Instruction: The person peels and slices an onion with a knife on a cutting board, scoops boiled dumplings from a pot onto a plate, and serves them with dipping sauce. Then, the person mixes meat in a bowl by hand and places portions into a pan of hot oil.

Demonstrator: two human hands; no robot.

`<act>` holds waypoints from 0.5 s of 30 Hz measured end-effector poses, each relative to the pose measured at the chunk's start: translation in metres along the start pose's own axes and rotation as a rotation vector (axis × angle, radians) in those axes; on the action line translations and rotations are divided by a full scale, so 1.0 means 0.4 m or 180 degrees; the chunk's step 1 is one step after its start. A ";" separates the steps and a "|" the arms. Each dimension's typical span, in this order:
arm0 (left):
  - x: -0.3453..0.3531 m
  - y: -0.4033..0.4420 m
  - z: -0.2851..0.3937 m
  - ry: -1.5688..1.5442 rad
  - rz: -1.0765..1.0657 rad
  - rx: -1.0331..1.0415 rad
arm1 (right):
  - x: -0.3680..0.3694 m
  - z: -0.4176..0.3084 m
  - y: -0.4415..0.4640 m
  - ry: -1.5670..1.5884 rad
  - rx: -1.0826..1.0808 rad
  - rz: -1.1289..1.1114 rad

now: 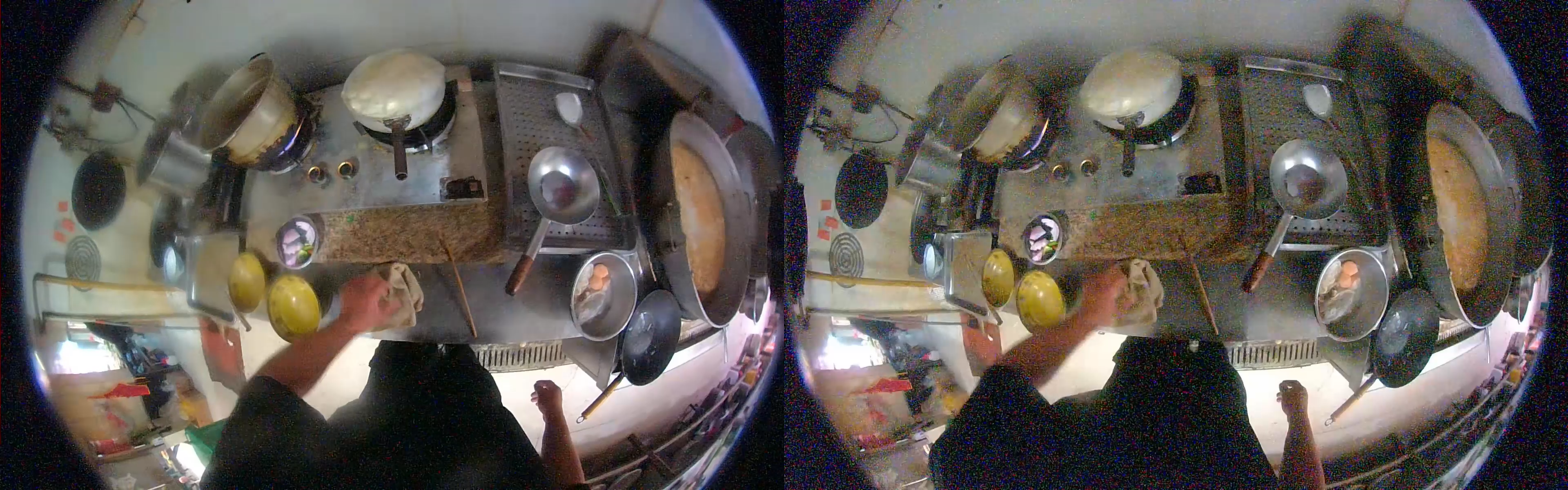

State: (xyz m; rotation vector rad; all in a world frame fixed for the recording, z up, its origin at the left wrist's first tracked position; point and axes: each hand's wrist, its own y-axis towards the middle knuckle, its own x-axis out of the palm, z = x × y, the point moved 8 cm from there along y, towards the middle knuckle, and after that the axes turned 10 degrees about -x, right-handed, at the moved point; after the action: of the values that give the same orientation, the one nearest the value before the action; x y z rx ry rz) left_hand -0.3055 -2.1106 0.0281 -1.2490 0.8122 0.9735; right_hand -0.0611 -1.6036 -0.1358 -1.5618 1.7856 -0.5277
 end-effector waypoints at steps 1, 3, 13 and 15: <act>0.033 -0.061 0.013 0.0133 0.0881 0.0245 | 0.028 -0.005 0.009 0.0097 0.0015 -0.0077; 0.096 -0.090 -0.010 0.0269 0.1808 0.0536 | 0.094 -0.068 0.008 0.0010 -0.0152 -0.0274; -0.003 0.103 -0.181 -0.5876 -0.0258 -0.1706 | 0.194 -0.182 -0.014 -0.0978 -0.0374 -0.0357; -0.176 0.116 -0.111 -0.6318 -0.0479 -0.1863 | 0.194 -0.194 -0.040 -0.1040 -0.0410 -0.0263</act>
State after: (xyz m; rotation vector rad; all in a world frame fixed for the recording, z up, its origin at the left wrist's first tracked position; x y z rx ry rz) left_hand -0.3747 -2.1627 0.0676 -0.2463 -1.1470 1.7175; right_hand -0.1089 -1.6929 -0.0905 -1.7050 1.5360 -0.1830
